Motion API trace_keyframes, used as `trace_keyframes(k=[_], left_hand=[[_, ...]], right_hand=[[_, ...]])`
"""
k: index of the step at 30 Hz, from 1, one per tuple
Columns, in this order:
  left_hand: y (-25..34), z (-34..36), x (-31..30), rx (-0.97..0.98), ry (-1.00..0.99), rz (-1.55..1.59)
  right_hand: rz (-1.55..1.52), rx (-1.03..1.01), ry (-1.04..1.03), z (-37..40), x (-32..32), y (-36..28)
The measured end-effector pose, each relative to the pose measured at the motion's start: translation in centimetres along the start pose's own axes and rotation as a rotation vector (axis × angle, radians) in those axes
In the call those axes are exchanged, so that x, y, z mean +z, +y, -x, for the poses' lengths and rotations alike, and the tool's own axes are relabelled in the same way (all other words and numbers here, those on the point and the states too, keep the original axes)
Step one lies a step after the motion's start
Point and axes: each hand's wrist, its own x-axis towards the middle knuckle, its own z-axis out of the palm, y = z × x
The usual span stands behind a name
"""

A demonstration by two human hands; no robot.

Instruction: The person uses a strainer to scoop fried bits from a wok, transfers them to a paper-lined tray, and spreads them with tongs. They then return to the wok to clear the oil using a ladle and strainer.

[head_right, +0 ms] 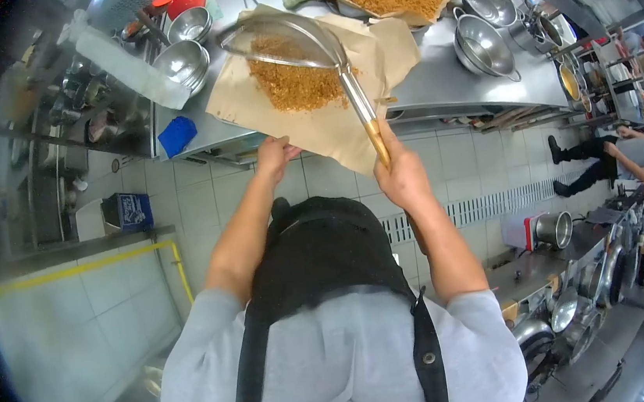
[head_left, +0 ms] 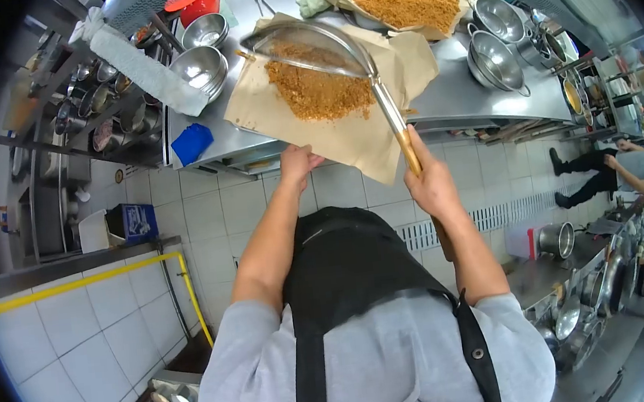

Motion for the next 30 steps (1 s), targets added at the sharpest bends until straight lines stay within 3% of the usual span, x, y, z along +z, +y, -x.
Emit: trace_keyframes(k=[3,6,10,12,13,16,18,21,24,27,28,30], left_hand=[[0.0,0.2,0.3,-0.042,-0.011,0.002],[0.2,0.2,0.8,-0.043,-0.011,-0.003],[-0.1,0.3,0.5,-0.054,-0.025,0.011],[0.1,0.1,0.4,-0.073,-0.025,-0.028],[0.6,0.2,0.4,-0.075,-0.033,-0.029],[1.3,0.7,0.2,-0.084,-0.079,0.005],[1.1,0.2,-0.5,-0.124,-0.133,0.040],[1.5,-0.6,-1.1,-0.177,-0.215,0.004],[1.5,-1.2,-1.7,-0.176,-0.293,0.072],[1.6,-1.9,-2.3,-0.252,-0.368,0.079],[1.0,-1.8,-2.8,-0.287,-0.401,0.050],[0.8,-3.0,-2.5,-0.303,-0.344,0.072]], right_hand=[[-0.003,0.108,0.001,0.5,1.4,0.4],[0.006,-0.016,-0.045,0.2,2.8,2.6],[-0.028,0.072,-0.082,1.5,1.3,-0.3],[-0.035,-0.134,0.111,1.7,1.6,-0.3],[-0.033,-0.130,0.118,1.5,1.9,-0.4],[-0.034,-0.078,0.239,0.7,3.1,-0.8],[0.120,0.138,0.189,-0.2,4.4,-0.8],[0.163,0.201,0.129,-1.5,4.7,-1.2],[0.114,0.135,0.268,-0.7,6.1,-4.5],[0.138,0.187,0.340,-1.1,10.3,-2.8],[0.131,0.270,0.268,-1.4,10.5,-2.8],[0.092,0.312,0.303,-0.5,11.1,-4.5]])
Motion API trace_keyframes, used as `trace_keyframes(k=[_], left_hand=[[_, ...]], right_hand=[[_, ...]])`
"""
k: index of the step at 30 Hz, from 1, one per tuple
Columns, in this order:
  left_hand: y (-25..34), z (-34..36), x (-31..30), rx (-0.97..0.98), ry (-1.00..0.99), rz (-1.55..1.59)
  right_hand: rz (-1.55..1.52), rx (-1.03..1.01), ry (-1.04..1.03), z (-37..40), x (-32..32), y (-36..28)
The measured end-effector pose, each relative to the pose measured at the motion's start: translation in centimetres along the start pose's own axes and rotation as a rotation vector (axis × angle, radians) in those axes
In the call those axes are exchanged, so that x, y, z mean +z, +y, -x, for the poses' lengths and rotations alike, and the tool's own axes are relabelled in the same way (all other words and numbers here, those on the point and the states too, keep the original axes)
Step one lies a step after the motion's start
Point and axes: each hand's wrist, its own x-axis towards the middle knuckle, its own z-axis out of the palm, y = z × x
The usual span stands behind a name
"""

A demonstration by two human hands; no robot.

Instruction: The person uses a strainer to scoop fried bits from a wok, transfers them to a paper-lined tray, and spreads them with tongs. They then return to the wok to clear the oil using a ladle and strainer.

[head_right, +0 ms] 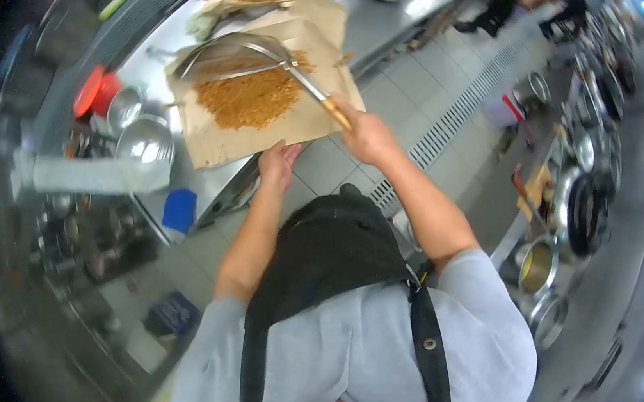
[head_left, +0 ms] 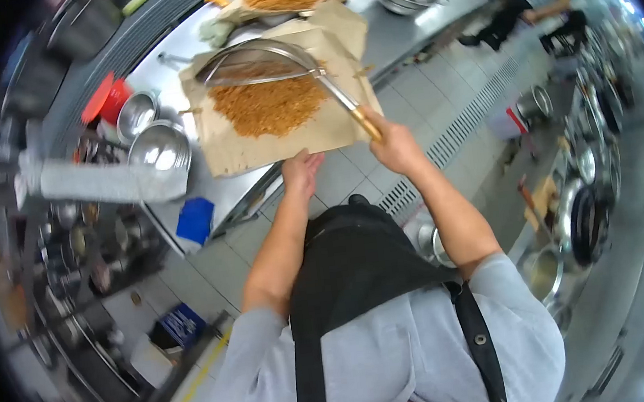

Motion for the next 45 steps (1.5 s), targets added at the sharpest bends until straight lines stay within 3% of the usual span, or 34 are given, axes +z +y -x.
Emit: trace_keyframes(k=[4,6,8,10,11,13,15,17,19,20,22,27,31,33,34,37,39,41,43,44,45], left_hand=[[0.4,0.4,-0.4,-0.070,-0.046,-0.043],[0.8,0.4,-1.3,-0.120,-0.195,-0.095],[0.6,1.6,-2.1,-0.241,-0.301,-0.218],[0.0,3.3,-3.6,-0.371,-0.342,-0.390],[-0.4,3.6,-5.1,-0.443,-0.342,-0.469],[-1.3,4.1,-8.8,-0.532,-0.335,-0.536],[-2.2,0.8,-14.8,-0.773,-0.306,-0.545],[-2.6,-0.6,-17.1,-0.857,-0.290,-0.818],[-3.2,-0.8,-17.3,-0.755,-0.327,-0.941],[-4.0,-0.2,-16.5,-0.647,-0.360,-1.029],[-3.8,1.3,-12.6,-0.654,-0.386,-1.123],[-8.7,9.6,-0.1,-0.651,-0.534,-1.253],[-13.2,15.2,6.6,-0.720,-0.805,-1.301],[-15.3,18.2,9.5,-0.770,-1.031,-1.311],[-15.9,19.0,10.9,-0.782,-1.061,-1.333],[-18.8,21.8,14.6,-0.857,-1.306,-1.264],[-20.0,22.8,16.7,-0.939,-1.356,-1.172],[-20.8,23.1,17.6,-0.943,-1.427,-1.185],[-21.4,23.4,17.6,-1.089,-1.395,-1.074],[-21.4,22.9,16.9,-1.171,-1.386,-1.068],[-21.5,22.6,16.0,-1.177,-1.396,-1.067]], right_hand=[[-0.149,0.115,0.051,4.7,-1.2,-2.6],[-0.247,-0.276,0.413,5.5,2.6,2.4],[-0.564,0.030,0.096,9.7,-1.9,0.4],[-0.996,0.139,0.021,13.6,-3.0,1.6],[-1.015,0.189,0.128,16.6,-3.3,2.7],[-1.318,0.155,0.104,21.2,-3.8,4.7],[-1.444,0.134,0.238,26.3,-3.4,6.6],[-1.595,0.215,0.479,31.0,-2.0,8.0],[-1.653,0.309,0.705,35.1,-1.5,10.0],[-1.660,0.304,0.732,36.9,-1.6,11.3],[-1.676,0.265,1.036,39.9,-1.5,13.8],[-1.748,0.118,1.559,41.5,-3.9,22.1],[-1.764,0.058,1.789,42.5,-5.5,27.8],[-1.771,0.323,1.783,43.8,-5.8,30.3],[-1.763,0.313,1.827,44.1,-5.5,29.7],[-1.432,0.457,1.669,45.5,-4.1,27.7],[-0.932,0.764,1.834,45.8,-1.2,23.7],[-0.436,0.904,1.812,47.6,3.1,17.5],[-0.464,0.827,1.976,47.9,8.0,9.4],[-0.492,0.934,1.977,48.2,9.3,4.2],[-0.381,0.847,2.021,49.0,11.0,0.5]])
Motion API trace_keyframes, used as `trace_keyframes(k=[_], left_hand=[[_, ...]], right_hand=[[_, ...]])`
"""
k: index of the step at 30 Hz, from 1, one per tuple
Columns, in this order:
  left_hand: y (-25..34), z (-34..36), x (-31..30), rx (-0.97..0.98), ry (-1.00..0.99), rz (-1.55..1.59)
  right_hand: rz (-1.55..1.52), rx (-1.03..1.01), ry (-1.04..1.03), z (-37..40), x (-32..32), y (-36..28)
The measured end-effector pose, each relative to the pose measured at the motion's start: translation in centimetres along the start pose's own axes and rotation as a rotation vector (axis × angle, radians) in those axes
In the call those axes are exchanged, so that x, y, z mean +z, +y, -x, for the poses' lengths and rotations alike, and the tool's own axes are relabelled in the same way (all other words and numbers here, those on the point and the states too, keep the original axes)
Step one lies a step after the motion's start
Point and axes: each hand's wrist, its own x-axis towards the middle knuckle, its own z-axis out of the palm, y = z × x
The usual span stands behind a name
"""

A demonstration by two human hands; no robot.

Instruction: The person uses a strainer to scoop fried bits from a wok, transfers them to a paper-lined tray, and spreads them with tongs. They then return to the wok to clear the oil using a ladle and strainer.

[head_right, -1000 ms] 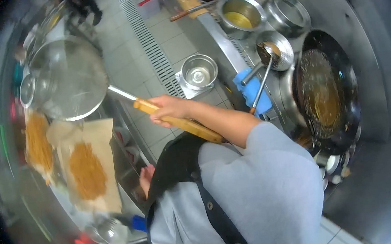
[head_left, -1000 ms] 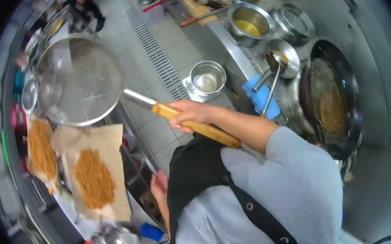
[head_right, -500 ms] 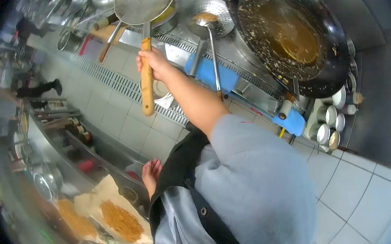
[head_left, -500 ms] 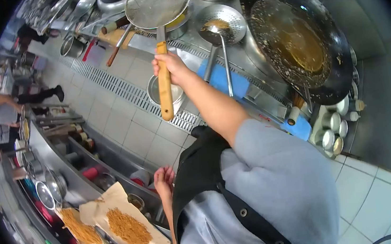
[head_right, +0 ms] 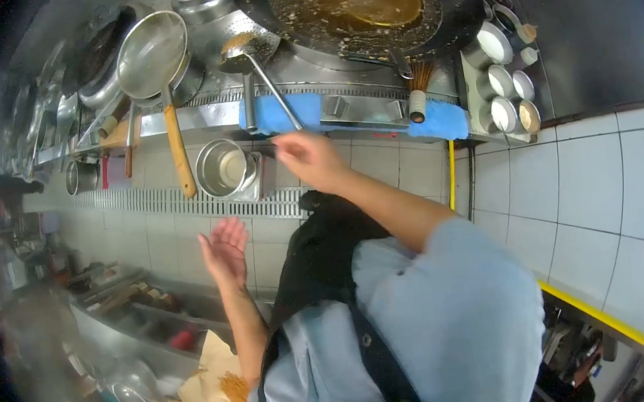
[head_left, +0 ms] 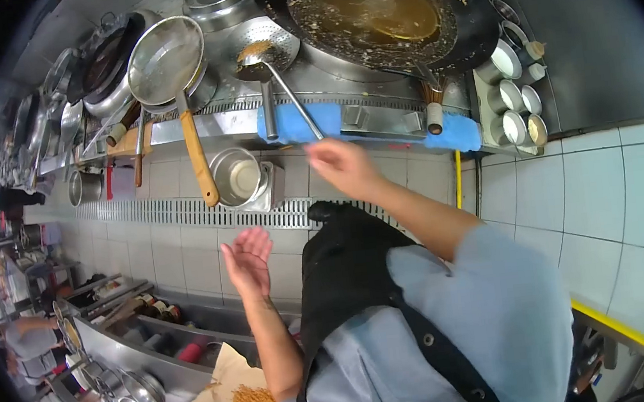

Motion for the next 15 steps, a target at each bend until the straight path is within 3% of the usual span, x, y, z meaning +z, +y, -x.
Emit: trace_keyframes(k=[2,4,6,7,9,10,12,15], left_hand=[[-1.8,0.8,-0.4,-0.127,-0.051,0.072],[-2.5,0.9,-0.5,-0.146,-0.021,0.072],[-1.5,-0.1,-0.4,-0.111,0.091,0.177],[-0.8,-1.2,-1.0,-0.072,0.087,0.142],[1.9,-2.9,0.1,0.019,0.147,0.063],[3.1,-3.9,0.8,0.100,0.223,-0.003],[6.1,-6.1,0.6,0.135,0.206,-0.087],[8.9,-8.0,3.0,0.172,0.179,-0.282]], right_hand=[[0.298,-0.177,0.044,2.3,-6.2,-7.1],[0.436,-0.130,0.370,1.5,-11.3,-11.5],[0.646,0.061,0.558,-1.3,-17.1,-12.0],[0.639,0.048,0.572,-2.8,-19.3,-11.7],[0.517,0.582,0.417,-5.0,-22.6,-11.4],[0.510,0.636,0.333,-6.0,-22.5,-11.8],[0.164,0.663,0.242,-6.8,-22.3,-11.6],[0.121,0.522,0.315,-7.1,-25.2,-10.5]])
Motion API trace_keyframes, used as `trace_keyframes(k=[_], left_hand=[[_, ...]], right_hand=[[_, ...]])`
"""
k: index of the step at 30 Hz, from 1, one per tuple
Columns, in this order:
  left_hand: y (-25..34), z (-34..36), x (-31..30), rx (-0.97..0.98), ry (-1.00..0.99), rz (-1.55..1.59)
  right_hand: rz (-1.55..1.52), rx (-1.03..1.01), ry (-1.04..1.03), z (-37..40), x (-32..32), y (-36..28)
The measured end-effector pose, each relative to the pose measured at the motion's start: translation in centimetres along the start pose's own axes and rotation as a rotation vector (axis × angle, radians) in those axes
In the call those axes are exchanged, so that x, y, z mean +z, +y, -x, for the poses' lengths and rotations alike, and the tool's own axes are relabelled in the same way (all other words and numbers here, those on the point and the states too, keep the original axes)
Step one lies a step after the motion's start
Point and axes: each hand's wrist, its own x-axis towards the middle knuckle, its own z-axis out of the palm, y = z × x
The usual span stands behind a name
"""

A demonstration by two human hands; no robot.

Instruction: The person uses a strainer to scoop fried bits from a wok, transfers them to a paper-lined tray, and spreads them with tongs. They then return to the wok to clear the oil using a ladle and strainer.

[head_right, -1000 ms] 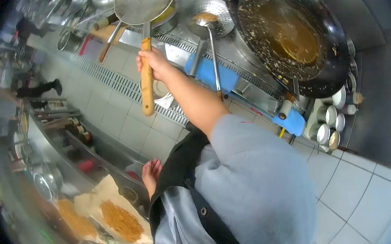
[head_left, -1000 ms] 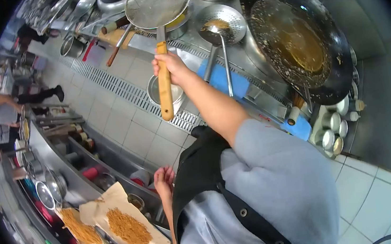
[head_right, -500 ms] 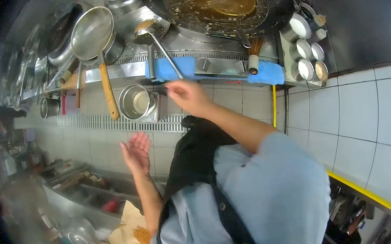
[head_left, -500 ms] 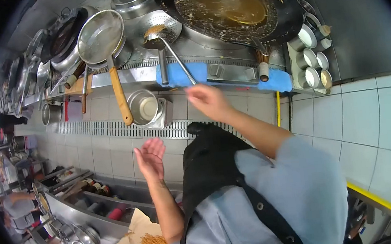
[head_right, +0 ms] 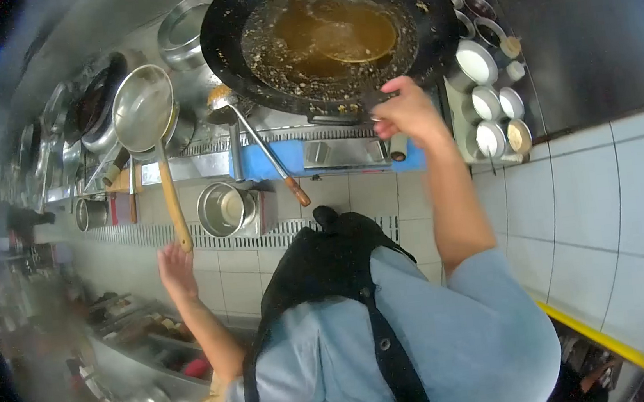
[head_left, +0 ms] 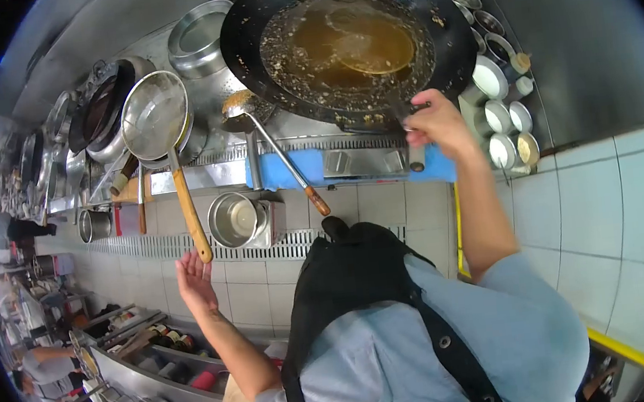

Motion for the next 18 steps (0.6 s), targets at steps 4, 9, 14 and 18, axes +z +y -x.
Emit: trace_keyframes(k=[4,9,14,18], left_hand=[[2.2,-2.6,2.8,0.080,0.091,-0.210],[4.8,2.3,10.9,0.755,0.427,-0.657],[-2.8,3.5,19.1,0.239,-0.378,-0.883],[-10.1,1.6,18.2,-0.019,-0.482,-0.849]], right_hand=[[-0.101,0.087,-0.013,-2.9,-5.2,-1.0],[0.122,0.237,0.006,-9.6,-11.4,-2.1],[0.334,0.332,-0.186,-15.8,-13.7,-3.7],[0.192,0.348,-0.042,-15.5,-11.0,-5.1]])
